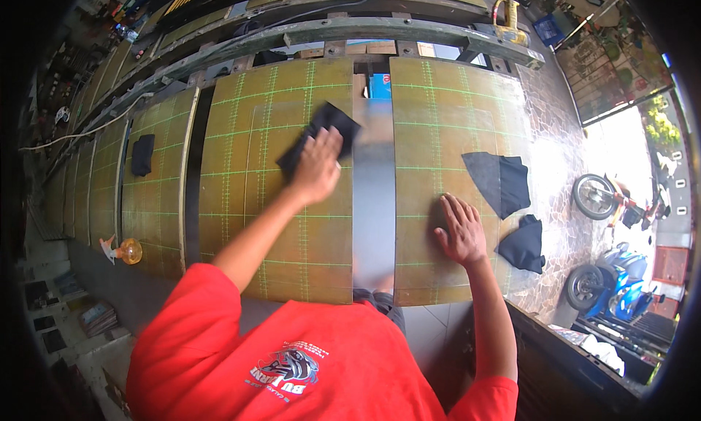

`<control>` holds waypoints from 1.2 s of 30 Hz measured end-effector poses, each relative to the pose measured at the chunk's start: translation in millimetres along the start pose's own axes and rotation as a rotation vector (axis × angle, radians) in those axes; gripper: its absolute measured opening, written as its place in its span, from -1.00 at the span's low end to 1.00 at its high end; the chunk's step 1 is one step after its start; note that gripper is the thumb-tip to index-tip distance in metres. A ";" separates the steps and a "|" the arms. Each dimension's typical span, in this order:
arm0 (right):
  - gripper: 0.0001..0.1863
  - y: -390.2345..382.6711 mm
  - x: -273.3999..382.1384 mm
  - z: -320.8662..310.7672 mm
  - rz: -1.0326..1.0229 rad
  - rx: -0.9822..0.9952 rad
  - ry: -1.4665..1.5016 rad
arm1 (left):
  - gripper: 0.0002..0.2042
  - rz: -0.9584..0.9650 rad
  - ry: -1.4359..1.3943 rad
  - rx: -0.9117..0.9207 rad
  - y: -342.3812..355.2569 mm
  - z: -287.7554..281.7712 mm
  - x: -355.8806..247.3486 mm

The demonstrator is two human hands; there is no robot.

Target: The person picks up pieces of black fabric and places them onto a screen printing table, using a transparent registration sheet to align them.

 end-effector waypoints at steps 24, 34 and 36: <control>-0.30 -2.6 0.9 1.9 -0.023 -0.012 -0.042 | -0.33 0.287 -0.230 0.040 -75.5 7.6 -51.2; -0.30 -0.7 4.1 1.8 -0.029 -0.019 -0.045 | -0.37 -0.030 -0.091 0.067 -59.6 -0.9 8.8; -0.30 -1.8 3.3 2.7 -0.021 -0.013 -0.043 | -0.36 0.190 -0.125 0.096 -85.5 0.4 -36.5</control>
Point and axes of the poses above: each hand's wrist, its own y-axis towards the middle knuckle, its own z-axis out of the palm, x = y × z, the point moved 6 cm from there along y, towards the middle knuckle, and after that the axes turned 10 degrees about -y, right-handed, at the moved point
